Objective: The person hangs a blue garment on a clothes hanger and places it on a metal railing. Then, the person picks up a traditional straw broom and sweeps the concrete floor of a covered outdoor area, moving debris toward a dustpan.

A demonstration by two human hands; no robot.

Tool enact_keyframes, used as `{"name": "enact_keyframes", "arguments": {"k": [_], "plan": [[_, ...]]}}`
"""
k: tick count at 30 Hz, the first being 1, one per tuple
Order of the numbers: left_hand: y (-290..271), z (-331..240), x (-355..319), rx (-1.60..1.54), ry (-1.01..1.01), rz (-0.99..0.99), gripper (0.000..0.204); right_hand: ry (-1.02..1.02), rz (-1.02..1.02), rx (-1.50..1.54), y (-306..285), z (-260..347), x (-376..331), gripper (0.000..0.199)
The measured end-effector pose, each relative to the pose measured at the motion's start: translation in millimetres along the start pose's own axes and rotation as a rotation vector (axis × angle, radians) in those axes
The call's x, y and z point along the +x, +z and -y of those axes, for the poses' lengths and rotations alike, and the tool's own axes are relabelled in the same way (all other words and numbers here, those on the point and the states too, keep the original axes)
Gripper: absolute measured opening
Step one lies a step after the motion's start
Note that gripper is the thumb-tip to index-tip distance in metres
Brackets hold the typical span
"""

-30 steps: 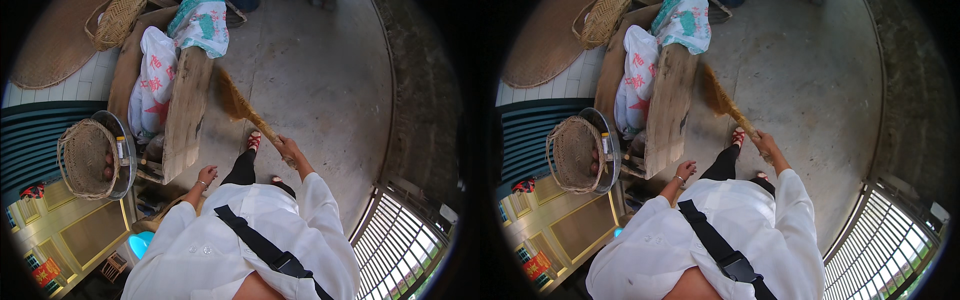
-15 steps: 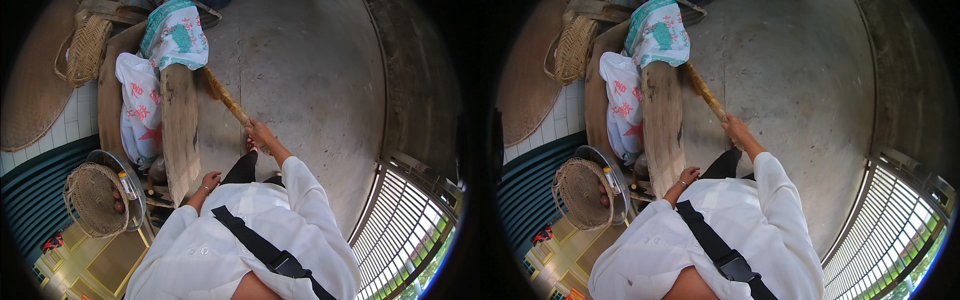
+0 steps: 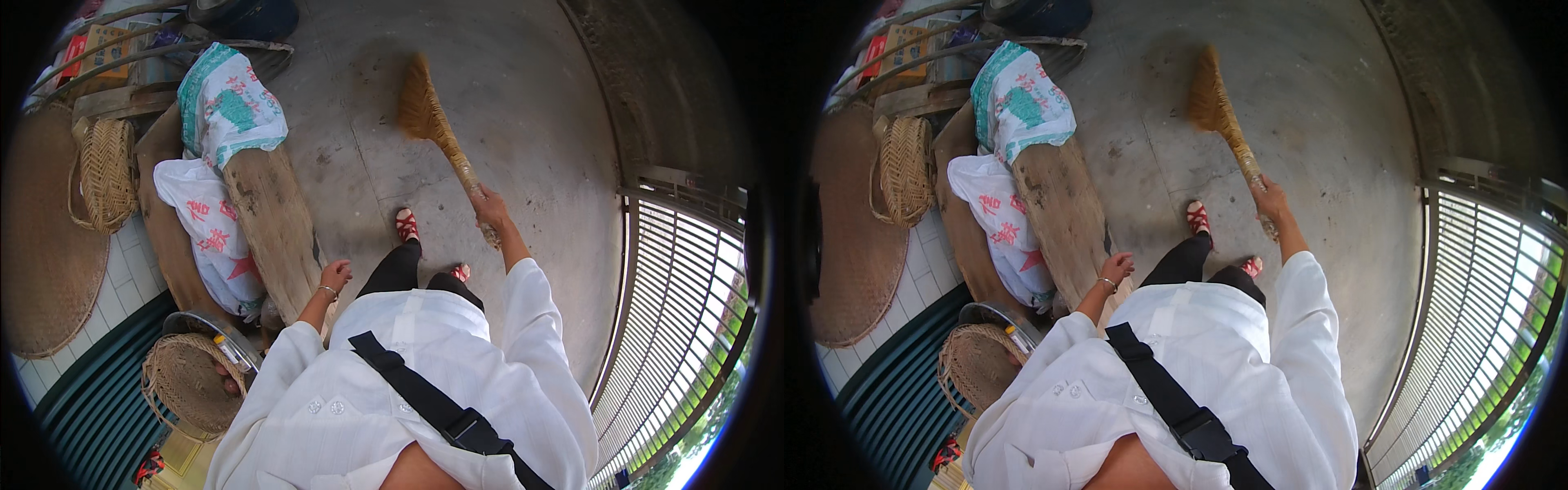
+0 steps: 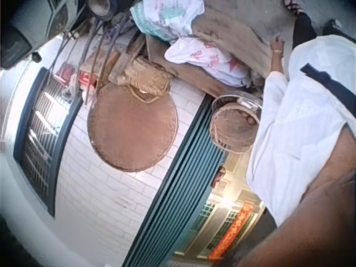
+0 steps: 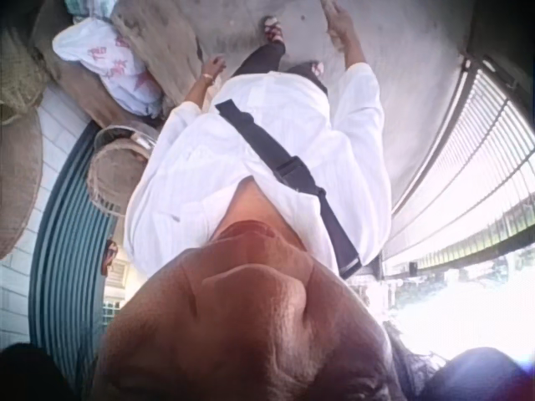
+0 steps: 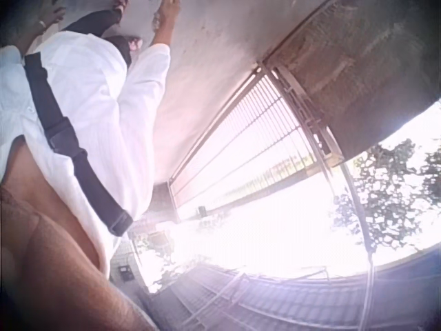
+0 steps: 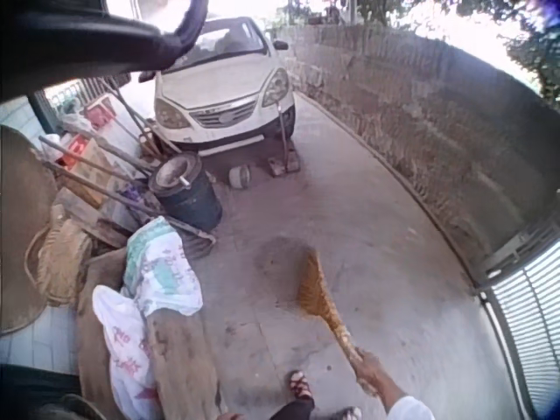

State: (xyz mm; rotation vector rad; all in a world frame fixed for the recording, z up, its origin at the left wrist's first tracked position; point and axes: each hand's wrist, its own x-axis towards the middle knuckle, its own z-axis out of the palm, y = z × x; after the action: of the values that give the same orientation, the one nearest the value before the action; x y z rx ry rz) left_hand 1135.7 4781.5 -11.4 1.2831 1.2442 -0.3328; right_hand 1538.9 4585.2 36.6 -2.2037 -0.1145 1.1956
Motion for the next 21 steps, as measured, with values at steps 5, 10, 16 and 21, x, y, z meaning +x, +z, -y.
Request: {"name": "enact_keyframes", "arguments": {"k": [5,10,16,21], "plan": [[18.1,-30.2,5.7,0.086,0.051,0.106,0.027,-0.222,-0.295,-0.166,28.5,-72.6,-23.5,0.054],[32.4,-30.3,15.2,0.234,0.07,0.176,0.027,-0.146,-0.133,-0.158,30.3,-93.4,-118.1,0.055],[52.3,-48.6,20.8,0.362,0.145,0.193,0.027,-0.025,0.005,-0.069,6.3,-172.1,-164.3,0.052],[88.4,-66.3,1.8,0.416,0.127,0.209,0.027,0.029,-0.182,0.023,-23.8,-242.7,-197.6,0.05]]}}
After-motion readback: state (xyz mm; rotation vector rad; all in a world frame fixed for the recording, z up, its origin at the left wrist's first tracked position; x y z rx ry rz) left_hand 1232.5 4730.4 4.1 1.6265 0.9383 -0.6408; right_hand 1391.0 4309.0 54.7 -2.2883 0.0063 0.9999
